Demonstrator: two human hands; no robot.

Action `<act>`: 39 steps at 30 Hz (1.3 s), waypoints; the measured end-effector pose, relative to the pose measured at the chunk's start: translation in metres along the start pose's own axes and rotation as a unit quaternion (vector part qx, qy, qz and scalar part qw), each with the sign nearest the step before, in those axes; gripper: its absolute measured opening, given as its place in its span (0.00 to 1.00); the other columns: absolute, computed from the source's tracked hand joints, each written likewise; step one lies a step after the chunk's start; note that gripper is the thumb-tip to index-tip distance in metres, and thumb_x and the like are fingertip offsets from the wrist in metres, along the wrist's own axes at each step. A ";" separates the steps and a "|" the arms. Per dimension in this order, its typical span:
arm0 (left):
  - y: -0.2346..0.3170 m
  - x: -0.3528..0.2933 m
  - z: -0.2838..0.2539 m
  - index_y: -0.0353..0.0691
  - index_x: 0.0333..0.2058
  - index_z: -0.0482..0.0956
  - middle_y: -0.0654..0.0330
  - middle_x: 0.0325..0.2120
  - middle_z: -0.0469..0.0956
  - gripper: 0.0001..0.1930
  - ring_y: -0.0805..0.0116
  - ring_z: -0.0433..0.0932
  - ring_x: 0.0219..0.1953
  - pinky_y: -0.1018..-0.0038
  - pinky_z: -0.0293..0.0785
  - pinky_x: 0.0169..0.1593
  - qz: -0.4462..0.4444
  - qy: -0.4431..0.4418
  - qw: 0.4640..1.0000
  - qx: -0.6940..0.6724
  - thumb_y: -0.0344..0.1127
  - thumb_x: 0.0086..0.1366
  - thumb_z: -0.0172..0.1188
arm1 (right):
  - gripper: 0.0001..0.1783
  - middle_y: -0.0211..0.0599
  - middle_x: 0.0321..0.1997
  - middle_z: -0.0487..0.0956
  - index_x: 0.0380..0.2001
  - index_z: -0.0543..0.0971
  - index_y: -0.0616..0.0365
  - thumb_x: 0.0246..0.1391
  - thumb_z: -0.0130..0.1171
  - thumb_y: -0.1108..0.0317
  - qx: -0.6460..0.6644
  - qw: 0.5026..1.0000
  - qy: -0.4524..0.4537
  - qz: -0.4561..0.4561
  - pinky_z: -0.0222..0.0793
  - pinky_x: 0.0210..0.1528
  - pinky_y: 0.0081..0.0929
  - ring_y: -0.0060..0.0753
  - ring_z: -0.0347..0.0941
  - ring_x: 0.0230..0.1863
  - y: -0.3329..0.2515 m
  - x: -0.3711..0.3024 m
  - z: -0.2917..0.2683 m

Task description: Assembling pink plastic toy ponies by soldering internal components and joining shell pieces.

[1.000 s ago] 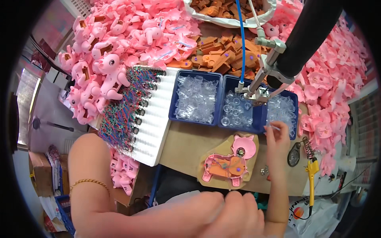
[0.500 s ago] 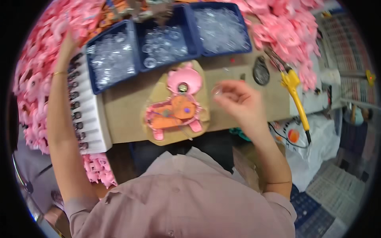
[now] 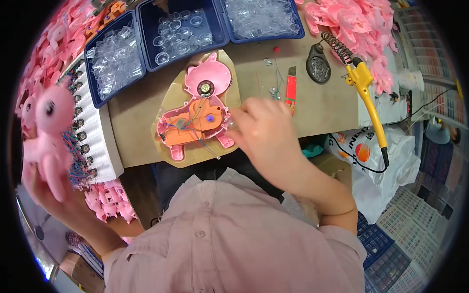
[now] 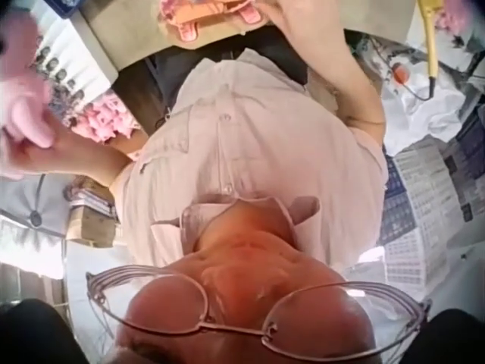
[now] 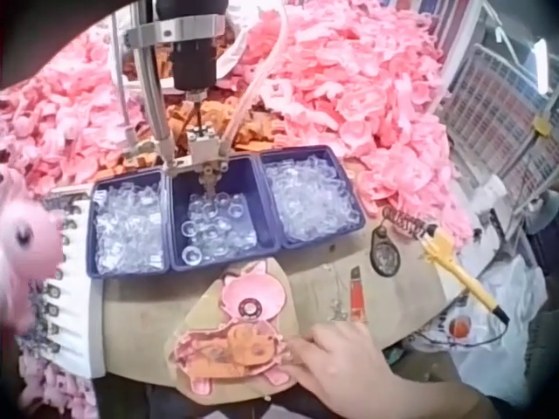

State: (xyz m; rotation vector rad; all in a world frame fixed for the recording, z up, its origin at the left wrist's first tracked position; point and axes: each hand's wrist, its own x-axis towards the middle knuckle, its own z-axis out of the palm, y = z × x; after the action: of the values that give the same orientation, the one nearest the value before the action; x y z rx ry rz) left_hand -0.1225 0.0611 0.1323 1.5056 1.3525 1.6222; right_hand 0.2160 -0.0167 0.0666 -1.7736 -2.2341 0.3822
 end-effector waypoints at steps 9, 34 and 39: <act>0.012 -0.050 0.094 0.30 0.63 0.52 0.38 0.60 0.60 0.36 0.49 0.61 0.63 0.61 0.56 0.66 -0.373 -0.207 0.841 -0.333 0.41 0.59 0.49 | 0.22 0.37 0.42 0.79 0.48 0.74 0.64 0.57 0.60 0.60 0.782 0.610 -0.071 0.110 0.75 0.44 0.23 0.23 0.76 0.43 -0.014 0.049 -0.015; -0.054 -0.064 0.016 0.30 0.60 0.56 0.46 0.44 0.71 0.36 0.47 0.76 0.44 0.46 0.75 0.51 -0.498 -0.274 0.665 -0.485 0.36 0.56 0.60 | 0.10 0.30 0.42 0.76 0.31 0.80 0.53 0.41 0.62 0.72 0.003 0.932 0.040 -0.359 0.65 0.35 0.28 0.28 0.71 0.38 -0.004 0.014 0.011; -0.036 -0.071 0.045 0.29 0.54 0.67 0.56 0.47 0.74 0.22 0.70 0.75 0.47 0.74 0.70 0.51 -0.381 -0.247 0.881 -0.137 0.30 0.62 0.56 | 0.04 0.33 0.35 0.78 0.28 0.80 0.58 0.45 0.62 0.74 0.230 0.949 -0.032 -0.214 0.65 0.34 0.28 0.33 0.72 0.32 -0.010 0.030 0.022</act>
State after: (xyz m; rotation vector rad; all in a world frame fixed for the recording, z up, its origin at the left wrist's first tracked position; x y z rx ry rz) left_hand -0.0722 0.0247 0.0655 0.9301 1.1416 0.8072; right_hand 0.1924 0.0092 0.0510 -1.0261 -2.2517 0.7900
